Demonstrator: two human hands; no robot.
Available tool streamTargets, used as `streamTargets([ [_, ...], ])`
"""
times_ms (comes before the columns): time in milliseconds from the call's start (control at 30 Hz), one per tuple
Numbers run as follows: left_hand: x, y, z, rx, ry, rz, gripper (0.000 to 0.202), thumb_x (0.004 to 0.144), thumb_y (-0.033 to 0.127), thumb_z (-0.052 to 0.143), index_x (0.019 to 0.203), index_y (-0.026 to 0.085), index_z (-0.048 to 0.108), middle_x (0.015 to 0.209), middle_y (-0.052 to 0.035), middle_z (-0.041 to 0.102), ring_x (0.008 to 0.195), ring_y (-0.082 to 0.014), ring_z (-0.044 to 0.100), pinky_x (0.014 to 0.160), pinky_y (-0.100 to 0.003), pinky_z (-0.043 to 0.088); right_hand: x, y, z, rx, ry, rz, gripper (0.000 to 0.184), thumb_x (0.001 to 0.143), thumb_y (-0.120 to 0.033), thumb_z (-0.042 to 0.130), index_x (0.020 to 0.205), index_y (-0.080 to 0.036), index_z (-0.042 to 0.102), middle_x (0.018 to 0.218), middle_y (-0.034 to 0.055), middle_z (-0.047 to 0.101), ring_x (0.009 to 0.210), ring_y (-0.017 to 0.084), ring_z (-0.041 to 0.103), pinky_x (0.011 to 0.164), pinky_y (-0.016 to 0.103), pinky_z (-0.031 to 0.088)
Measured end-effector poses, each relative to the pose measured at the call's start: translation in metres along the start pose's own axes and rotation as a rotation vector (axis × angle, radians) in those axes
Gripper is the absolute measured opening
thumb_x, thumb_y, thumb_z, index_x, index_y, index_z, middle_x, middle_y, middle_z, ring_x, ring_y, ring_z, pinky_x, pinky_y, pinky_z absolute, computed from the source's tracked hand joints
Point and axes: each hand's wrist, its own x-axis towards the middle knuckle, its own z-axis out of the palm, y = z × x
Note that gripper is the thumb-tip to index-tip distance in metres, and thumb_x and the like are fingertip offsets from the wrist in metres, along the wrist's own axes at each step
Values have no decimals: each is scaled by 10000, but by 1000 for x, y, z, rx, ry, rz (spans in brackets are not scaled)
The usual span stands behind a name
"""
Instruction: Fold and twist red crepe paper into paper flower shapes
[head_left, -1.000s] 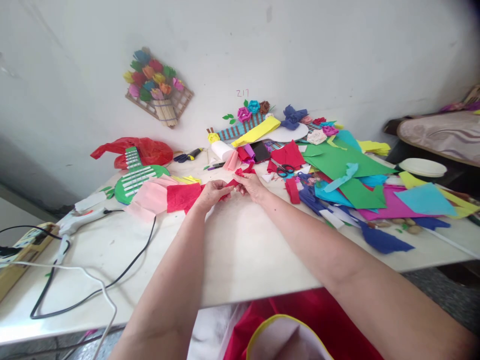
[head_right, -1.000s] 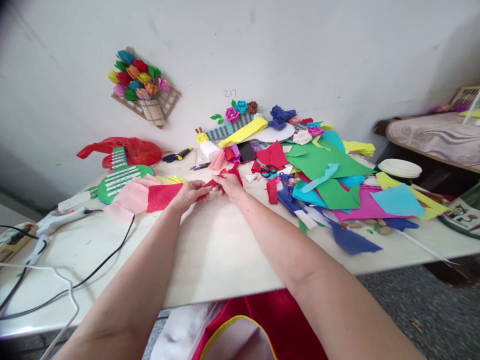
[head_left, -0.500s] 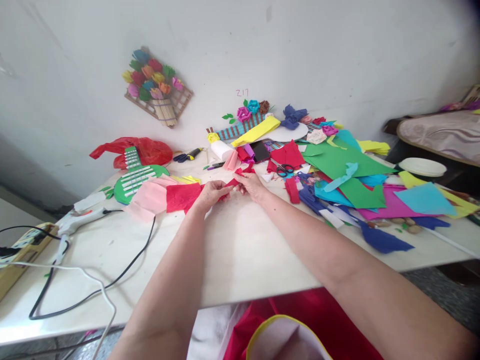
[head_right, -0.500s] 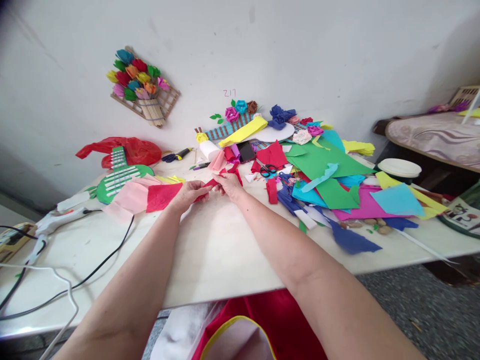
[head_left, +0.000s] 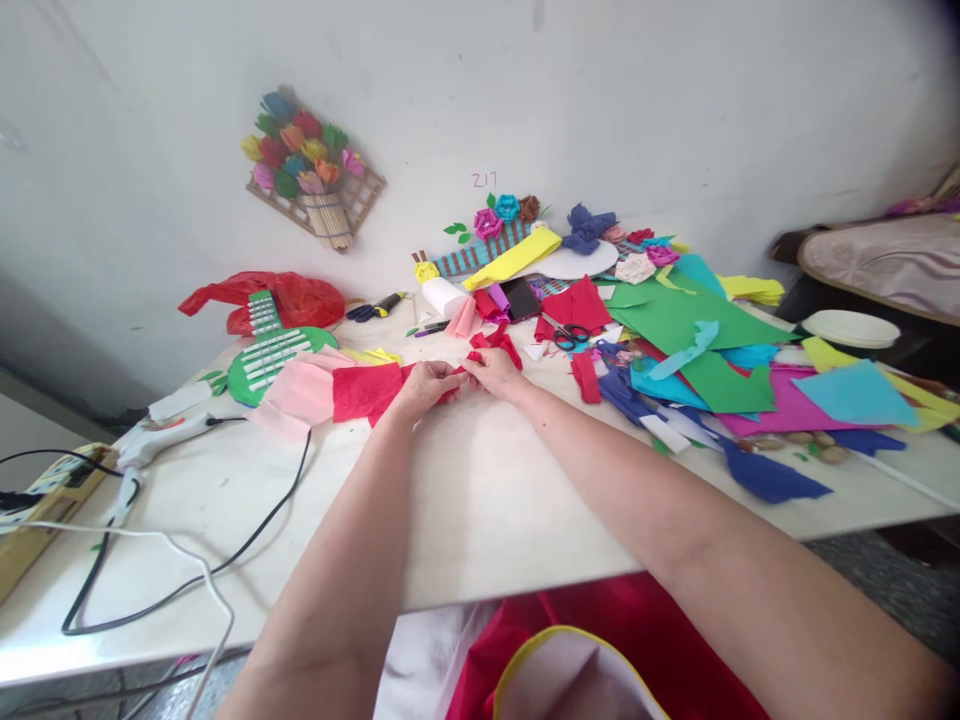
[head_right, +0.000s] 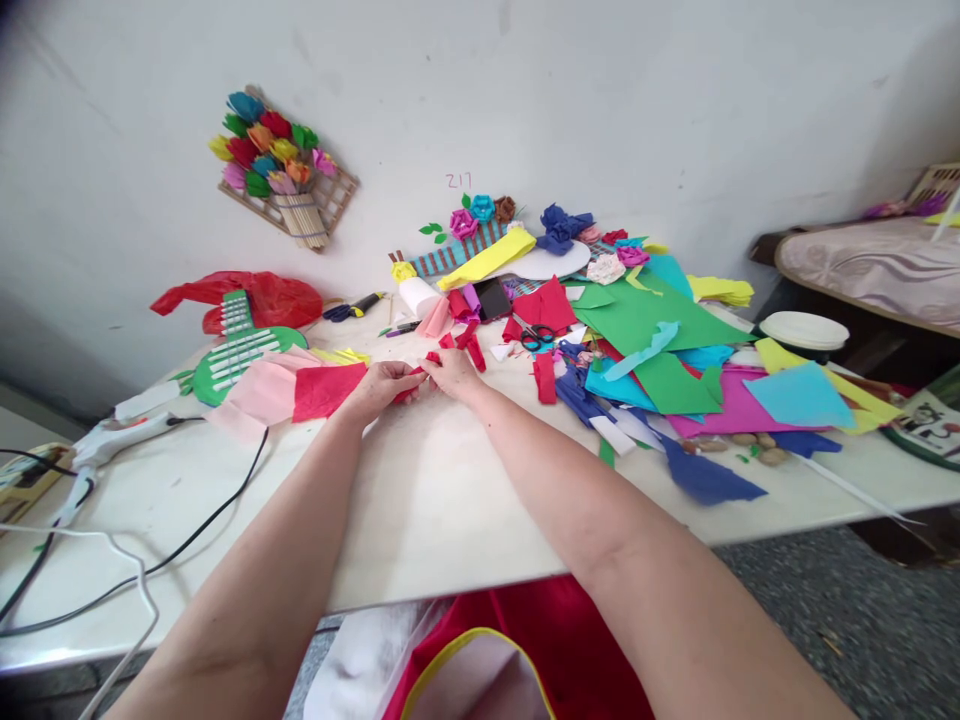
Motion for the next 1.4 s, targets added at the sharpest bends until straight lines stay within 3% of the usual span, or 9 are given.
streamTargets([
  [133, 1, 0, 1, -7, 1, 2, 343, 610, 457, 683, 597, 140, 553, 510, -16, 584, 424, -78, 463, 438, -209, 344, 1, 1, 1, -59, 12, -60, 308, 759, -318, 578, 494, -178, 509, 414, -29, 504, 384, 68, 426, 413, 198, 305],
  [500, -2, 3, 1, -31, 80, 15, 378, 611, 490, 684, 577, 146, 531, 476, 4, 554, 402, -69, 444, 418, -204, 317, -3, -9, -2, -44, 78, -32, 285, 773, -311, 556, 527, -175, 514, 412, -36, 502, 372, 63, 412, 405, 193, 298],
  [667, -1, 4, -1, -78, 216, 47, 401, 610, 503, 682, 546, 155, 492, 438, 22, 508, 365, -57, 395, 376, -201, 263, -1, -11, -1, 79, 97, 22, 284, 795, -345, 516, 568, -175, 500, 433, -37, 515, 315, 52, 374, 353, 196, 293],
  [967, 3, 2, -2, -157, 298, 107, 339, 634, 450, 671, 595, 151, 518, 416, 38, 473, 333, -49, 358, 348, -182, 287, -4, -16, 0, 291, 115, 88, 253, 785, -308, 525, 582, -163, 485, 412, -60, 488, 308, 38, 349, 320, 171, 268],
  [1400, 2, 2, -4, -134, 287, 137, 321, 698, 445, 615, 614, 148, 525, 412, 43, 444, 342, -44, 334, 353, -176, 257, -7, -22, -1, 429, 119, 131, 277, 821, -317, 482, 592, -165, 446, 402, -56, 495, 294, 35, 345, 312, 163, 250],
])
